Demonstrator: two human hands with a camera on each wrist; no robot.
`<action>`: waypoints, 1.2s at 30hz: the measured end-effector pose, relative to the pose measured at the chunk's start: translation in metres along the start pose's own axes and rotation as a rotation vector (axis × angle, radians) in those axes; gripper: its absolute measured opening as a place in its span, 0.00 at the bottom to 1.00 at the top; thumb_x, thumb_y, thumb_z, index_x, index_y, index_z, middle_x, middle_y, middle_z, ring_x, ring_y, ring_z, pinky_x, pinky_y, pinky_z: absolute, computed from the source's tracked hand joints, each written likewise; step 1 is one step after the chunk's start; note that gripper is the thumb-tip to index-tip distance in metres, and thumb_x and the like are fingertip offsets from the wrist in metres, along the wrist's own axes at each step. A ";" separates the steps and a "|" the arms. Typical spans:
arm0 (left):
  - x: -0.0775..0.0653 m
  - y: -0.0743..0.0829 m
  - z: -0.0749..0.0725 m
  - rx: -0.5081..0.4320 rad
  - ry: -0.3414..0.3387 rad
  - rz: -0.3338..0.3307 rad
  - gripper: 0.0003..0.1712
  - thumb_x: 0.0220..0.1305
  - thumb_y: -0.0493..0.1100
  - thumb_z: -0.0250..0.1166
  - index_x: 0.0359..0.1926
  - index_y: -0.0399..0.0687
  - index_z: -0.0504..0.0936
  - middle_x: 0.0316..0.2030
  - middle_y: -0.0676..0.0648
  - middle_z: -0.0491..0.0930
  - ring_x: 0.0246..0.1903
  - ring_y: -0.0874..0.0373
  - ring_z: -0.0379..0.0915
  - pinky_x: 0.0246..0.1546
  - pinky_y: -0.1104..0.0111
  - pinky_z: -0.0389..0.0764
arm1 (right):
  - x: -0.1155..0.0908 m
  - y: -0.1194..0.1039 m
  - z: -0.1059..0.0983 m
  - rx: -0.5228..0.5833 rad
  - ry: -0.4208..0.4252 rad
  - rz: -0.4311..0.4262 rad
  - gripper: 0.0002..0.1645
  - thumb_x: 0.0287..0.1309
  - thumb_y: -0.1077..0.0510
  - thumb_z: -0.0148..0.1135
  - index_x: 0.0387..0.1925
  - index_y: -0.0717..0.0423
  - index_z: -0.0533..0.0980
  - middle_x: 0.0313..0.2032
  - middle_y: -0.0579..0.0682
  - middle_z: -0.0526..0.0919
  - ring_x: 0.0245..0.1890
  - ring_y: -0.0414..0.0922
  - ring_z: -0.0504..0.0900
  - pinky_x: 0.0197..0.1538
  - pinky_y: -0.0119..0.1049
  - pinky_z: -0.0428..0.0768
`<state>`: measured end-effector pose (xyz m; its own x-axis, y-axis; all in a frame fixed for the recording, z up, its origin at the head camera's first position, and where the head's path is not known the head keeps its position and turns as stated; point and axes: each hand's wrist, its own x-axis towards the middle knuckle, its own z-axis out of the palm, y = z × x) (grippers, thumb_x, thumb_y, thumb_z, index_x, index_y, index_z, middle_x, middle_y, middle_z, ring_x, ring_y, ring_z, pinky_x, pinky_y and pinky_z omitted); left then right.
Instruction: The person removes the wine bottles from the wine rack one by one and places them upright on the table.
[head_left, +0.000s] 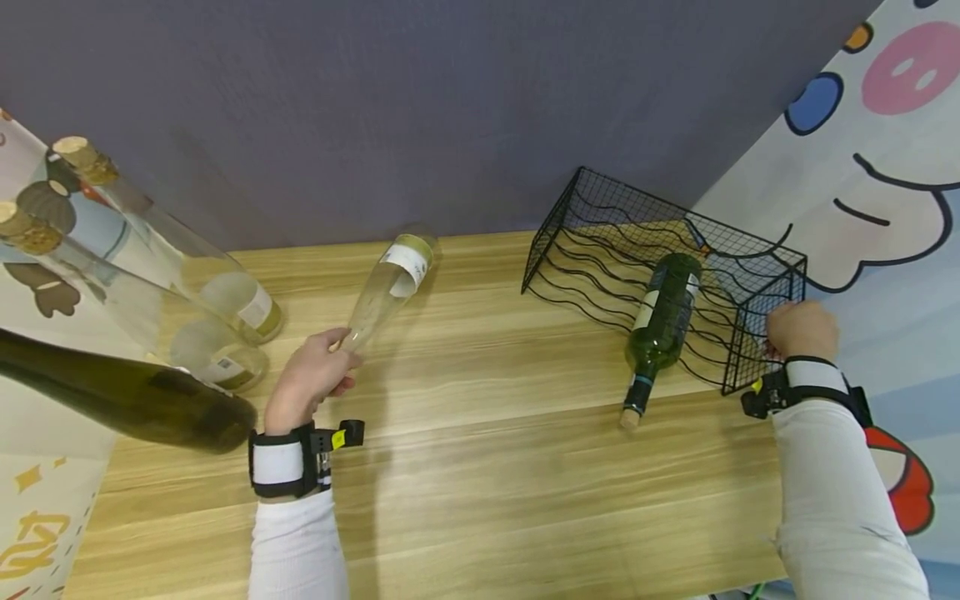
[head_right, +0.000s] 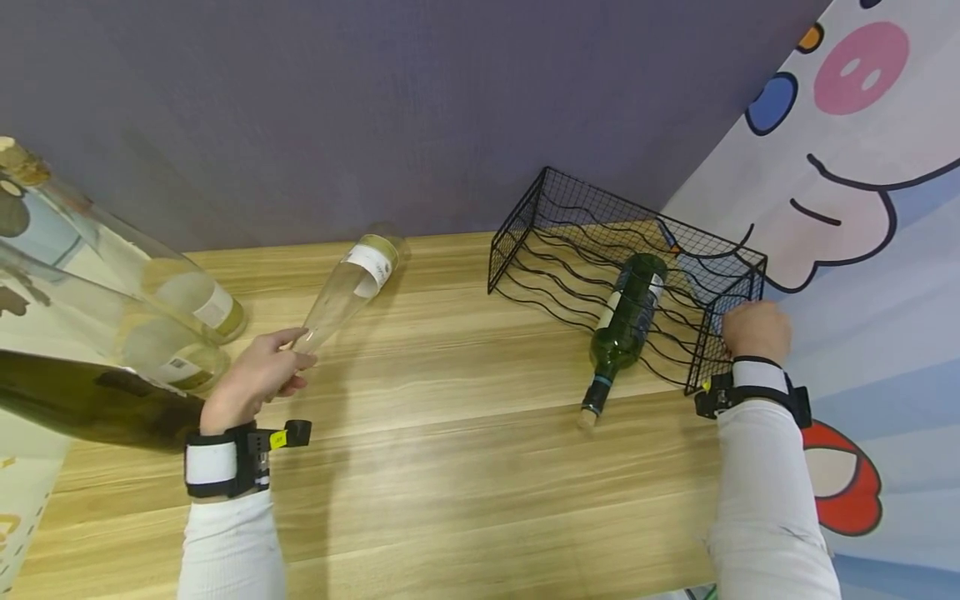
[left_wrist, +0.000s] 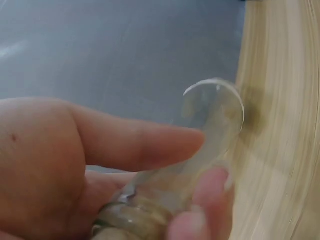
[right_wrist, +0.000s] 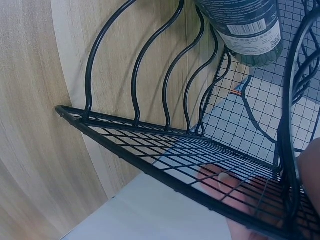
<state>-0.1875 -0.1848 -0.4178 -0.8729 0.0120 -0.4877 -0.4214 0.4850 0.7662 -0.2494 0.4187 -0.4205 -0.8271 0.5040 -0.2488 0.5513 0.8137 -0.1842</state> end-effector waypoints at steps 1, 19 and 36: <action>0.000 -0.001 -0.001 0.015 0.017 -0.001 0.38 0.68 0.38 0.55 0.76 0.40 0.53 0.53 0.35 0.75 0.24 0.64 0.74 0.27 0.74 0.79 | 0.000 0.000 0.000 0.000 0.000 0.000 0.30 0.71 0.56 0.28 0.31 0.76 0.71 0.22 0.66 0.75 0.28 0.61 0.78 0.23 0.42 0.76; -0.004 -0.004 -0.004 -0.053 0.572 0.227 0.24 0.60 0.39 0.69 0.57 0.46 0.77 0.57 0.47 0.77 0.32 0.60 0.75 0.34 0.71 0.74 | -0.001 -0.001 0.001 0.001 0.005 0.023 0.32 0.72 0.54 0.27 0.33 0.77 0.70 0.20 0.65 0.74 0.26 0.59 0.78 0.21 0.40 0.75; 0.050 -0.016 0.024 -1.019 0.642 0.931 0.07 0.58 0.31 0.70 0.25 0.40 0.82 0.41 0.45 0.85 0.39 0.58 0.80 0.39 0.73 0.77 | 0.001 0.001 0.004 -0.013 0.028 0.015 0.33 0.71 0.55 0.26 0.35 0.80 0.70 0.27 0.73 0.76 0.39 0.69 0.78 0.37 0.55 0.79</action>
<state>-0.2186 -0.1710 -0.4645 -0.7580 -0.5373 0.3699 0.5720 -0.2749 0.7728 -0.2498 0.4187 -0.4244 -0.8216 0.5239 -0.2247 0.5623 0.8096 -0.1683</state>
